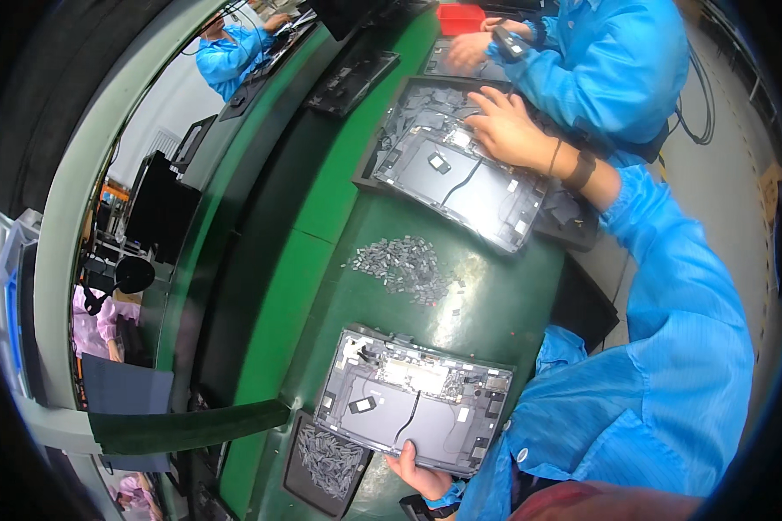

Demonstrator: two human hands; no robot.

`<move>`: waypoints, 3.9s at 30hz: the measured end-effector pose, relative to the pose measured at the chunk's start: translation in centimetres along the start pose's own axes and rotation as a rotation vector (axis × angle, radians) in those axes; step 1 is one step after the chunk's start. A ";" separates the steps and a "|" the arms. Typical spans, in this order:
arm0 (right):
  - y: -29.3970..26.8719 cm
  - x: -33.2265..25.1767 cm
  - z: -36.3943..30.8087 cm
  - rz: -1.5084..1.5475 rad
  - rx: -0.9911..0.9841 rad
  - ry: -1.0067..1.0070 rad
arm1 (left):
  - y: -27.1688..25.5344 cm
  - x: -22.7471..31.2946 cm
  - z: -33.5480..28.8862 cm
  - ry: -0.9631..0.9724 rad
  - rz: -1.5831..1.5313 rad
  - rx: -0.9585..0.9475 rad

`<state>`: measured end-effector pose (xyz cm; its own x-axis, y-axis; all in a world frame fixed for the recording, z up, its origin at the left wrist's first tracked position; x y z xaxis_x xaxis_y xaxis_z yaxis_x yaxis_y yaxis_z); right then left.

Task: The person assembles and routes internal cables within a laptop chassis by hand, securing them with fasteners and connecting them to components.

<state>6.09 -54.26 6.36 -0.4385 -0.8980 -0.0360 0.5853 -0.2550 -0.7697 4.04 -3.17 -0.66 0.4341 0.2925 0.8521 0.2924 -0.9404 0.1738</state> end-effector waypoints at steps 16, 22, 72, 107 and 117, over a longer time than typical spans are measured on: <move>2.6 -1.2 4.6 -0.021 0.018 -0.109 | 0.4 0.0 0.0 0.034 -0.025 -0.043; 4.6 -1.3 7.2 -0.054 -0.125 0.108 | 0.2 0.0 0.0 0.041 -0.031 -0.047; -5.2 -10.5 7.4 1.128 -0.450 0.137 | 0.9 -0.4 0.8 0.019 -0.106 -0.102; 27.8 -21.8 23.4 0.186 -0.711 0.036 | -0.9 2.2 4.1 0.393 0.693 -0.251; 22.3 -20.0 19.4 0.675 -0.716 0.523 | -1.4 7.1 0.7 0.769 0.843 -0.140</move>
<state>41.10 -48.93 2.31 -0.5105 -0.4695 -0.7204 0.3575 0.6460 -0.6744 7.26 0.33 4.79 -0.2022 -0.5772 0.7912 0.0379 -0.8119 -0.5826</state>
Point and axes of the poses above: each hand's wrist, its own z-axis towards the middle knuckle, its own y-axis out of the palm, x = y × z, the point moved 4 cm from there along z, towards the middle knuckle, and after that the axes turned 13 degrees about x, right-handed, at the moved point
